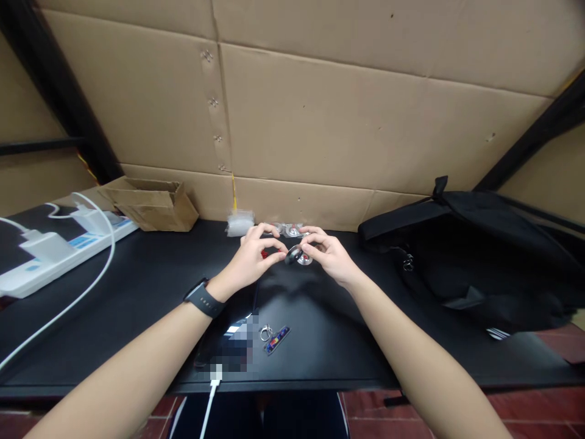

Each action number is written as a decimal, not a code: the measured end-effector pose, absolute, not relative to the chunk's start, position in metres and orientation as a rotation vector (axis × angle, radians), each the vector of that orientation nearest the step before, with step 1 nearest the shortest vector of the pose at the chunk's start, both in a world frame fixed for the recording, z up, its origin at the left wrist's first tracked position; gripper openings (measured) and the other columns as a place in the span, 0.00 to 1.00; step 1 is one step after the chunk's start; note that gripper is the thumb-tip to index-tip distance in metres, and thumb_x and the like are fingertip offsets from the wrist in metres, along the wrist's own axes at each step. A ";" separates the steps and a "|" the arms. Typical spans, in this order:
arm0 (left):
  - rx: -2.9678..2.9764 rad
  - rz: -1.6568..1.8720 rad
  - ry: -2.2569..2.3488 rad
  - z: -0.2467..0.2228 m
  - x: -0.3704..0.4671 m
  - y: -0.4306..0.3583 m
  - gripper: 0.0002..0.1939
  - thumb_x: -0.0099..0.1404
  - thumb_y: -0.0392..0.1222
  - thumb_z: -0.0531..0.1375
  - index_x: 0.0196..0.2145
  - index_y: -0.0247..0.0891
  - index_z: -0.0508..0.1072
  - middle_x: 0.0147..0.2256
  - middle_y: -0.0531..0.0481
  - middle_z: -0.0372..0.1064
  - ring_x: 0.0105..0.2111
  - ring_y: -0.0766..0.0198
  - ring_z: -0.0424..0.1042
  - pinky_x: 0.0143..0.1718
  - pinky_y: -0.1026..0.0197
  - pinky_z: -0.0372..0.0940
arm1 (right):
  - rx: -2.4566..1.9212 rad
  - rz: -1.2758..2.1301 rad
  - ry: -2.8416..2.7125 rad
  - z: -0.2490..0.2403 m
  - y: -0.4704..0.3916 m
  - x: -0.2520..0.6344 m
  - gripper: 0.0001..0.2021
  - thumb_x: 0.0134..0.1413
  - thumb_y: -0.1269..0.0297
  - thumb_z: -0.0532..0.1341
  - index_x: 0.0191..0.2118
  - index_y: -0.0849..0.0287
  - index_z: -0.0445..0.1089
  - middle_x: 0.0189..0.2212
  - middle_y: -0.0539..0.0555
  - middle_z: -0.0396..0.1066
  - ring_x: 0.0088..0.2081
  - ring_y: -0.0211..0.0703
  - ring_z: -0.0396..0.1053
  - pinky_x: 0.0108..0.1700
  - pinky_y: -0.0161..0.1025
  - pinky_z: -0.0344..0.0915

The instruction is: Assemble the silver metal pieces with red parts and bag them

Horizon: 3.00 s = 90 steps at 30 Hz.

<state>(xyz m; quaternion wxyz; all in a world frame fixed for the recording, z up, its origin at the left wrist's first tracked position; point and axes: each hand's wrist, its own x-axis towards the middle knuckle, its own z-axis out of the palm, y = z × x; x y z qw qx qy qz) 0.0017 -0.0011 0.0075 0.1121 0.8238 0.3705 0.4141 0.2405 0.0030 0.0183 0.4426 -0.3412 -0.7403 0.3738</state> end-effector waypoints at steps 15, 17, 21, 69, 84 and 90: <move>2.364 1.261 0.959 0.013 0.010 -0.014 0.04 0.67 0.43 0.64 0.36 0.43 0.80 0.49 0.46 0.65 0.54 0.54 0.64 0.60 0.48 0.59 | -0.780 1.141 -1.688 0.010 -0.004 0.225 0.15 0.55 0.48 0.68 0.35 0.55 0.77 0.60 0.58 0.66 0.65 0.53 0.60 0.61 0.50 0.64; 2.366 1.270 0.964 0.014 0.010 -0.016 0.04 0.67 0.42 0.64 0.36 0.43 0.80 0.49 0.46 0.66 0.53 0.53 0.65 0.60 0.48 0.60 | -0.787 1.133 -1.675 0.008 -0.004 0.223 0.15 0.55 0.47 0.68 0.35 0.54 0.77 0.61 0.57 0.66 0.64 0.53 0.61 0.60 0.49 0.64; 2.374 1.279 1.004 0.018 0.012 -0.021 0.04 0.67 0.41 0.64 0.36 0.43 0.80 0.48 0.46 0.67 0.53 0.53 0.64 0.59 0.47 0.60 | -0.778 1.166 -1.623 0.005 -0.005 0.221 0.14 0.55 0.49 0.69 0.35 0.54 0.76 0.61 0.56 0.66 0.62 0.53 0.64 0.56 0.48 0.67; 2.431 1.061 1.282 0.014 0.017 -0.025 0.20 0.64 0.56 0.65 0.50 0.48 0.72 0.55 0.47 0.66 0.57 0.46 0.61 0.54 0.44 0.57 | -0.979 0.471 -2.089 0.011 -0.002 0.231 0.07 0.59 0.58 0.65 0.35 0.54 0.77 0.55 0.57 0.68 0.61 0.55 0.62 0.64 0.54 0.56; 2.459 0.668 1.275 -0.003 0.007 -0.007 0.19 0.65 0.57 0.63 0.51 0.52 0.74 0.55 0.48 0.65 0.55 0.46 0.62 0.55 0.42 0.58 | -1.080 0.215 -2.265 0.009 -0.004 0.232 0.04 0.61 0.65 0.63 0.36 0.55 0.76 0.58 0.57 0.64 0.60 0.55 0.59 0.61 0.56 0.58; 2.468 0.664 1.419 -0.006 -0.002 0.005 0.18 0.69 0.60 0.56 0.51 0.53 0.75 0.59 0.50 0.64 0.58 0.46 0.60 0.56 0.41 0.57 | -1.085 0.188 -2.390 0.006 -0.006 0.231 0.04 0.60 0.64 0.64 0.35 0.54 0.76 0.58 0.57 0.63 0.60 0.56 0.57 0.60 0.58 0.57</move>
